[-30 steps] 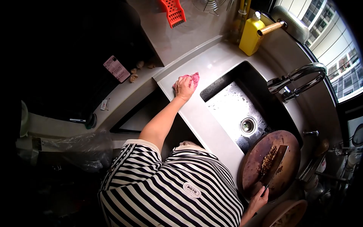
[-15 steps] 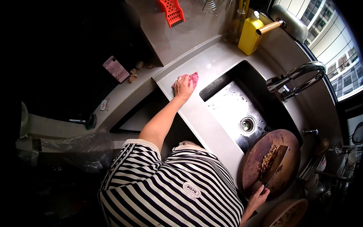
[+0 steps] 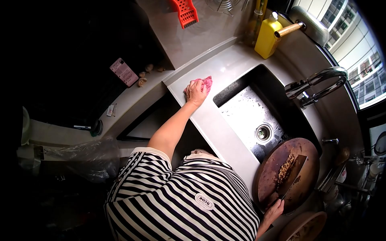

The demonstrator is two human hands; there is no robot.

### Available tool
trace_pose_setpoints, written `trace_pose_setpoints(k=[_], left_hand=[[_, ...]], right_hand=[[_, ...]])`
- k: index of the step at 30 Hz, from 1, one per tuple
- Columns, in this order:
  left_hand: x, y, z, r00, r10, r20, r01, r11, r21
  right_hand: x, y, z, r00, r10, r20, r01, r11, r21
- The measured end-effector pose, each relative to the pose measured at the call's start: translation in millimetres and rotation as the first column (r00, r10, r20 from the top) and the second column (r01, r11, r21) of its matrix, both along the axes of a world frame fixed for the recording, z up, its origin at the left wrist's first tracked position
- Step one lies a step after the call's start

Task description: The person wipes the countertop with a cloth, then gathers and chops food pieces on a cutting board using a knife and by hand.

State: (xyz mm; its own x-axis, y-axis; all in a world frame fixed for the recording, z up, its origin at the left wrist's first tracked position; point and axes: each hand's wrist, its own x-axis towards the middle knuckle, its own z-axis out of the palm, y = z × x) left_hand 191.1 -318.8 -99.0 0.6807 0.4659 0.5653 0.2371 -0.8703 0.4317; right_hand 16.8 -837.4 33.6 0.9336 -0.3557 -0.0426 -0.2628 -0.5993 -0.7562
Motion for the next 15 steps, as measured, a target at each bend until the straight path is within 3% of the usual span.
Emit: trace_pose_setpoints(k=[9,12,15], left_hand=[[-0.2,-0.4,-0.3,1.0,0.017,-0.006,-0.017,1.0,0.017],[0.6,0.4,-2.3,1.0,0.004,0.004,-0.004,1.0,0.004],[0.8,0.5,-2.1,1.0,-0.001,0.011,0.001,1.0,-0.004]], right_hand=[[1.7,-6.0,3.0,0.994,0.081,-0.076,-0.08,0.997,0.006],[3.5,-10.4,4.8,0.978,0.059,-0.199,-0.056,0.998,0.02],[4.1,-24.7,-12.2,0.986,0.117,-0.119,-0.131,0.984,-0.122]])
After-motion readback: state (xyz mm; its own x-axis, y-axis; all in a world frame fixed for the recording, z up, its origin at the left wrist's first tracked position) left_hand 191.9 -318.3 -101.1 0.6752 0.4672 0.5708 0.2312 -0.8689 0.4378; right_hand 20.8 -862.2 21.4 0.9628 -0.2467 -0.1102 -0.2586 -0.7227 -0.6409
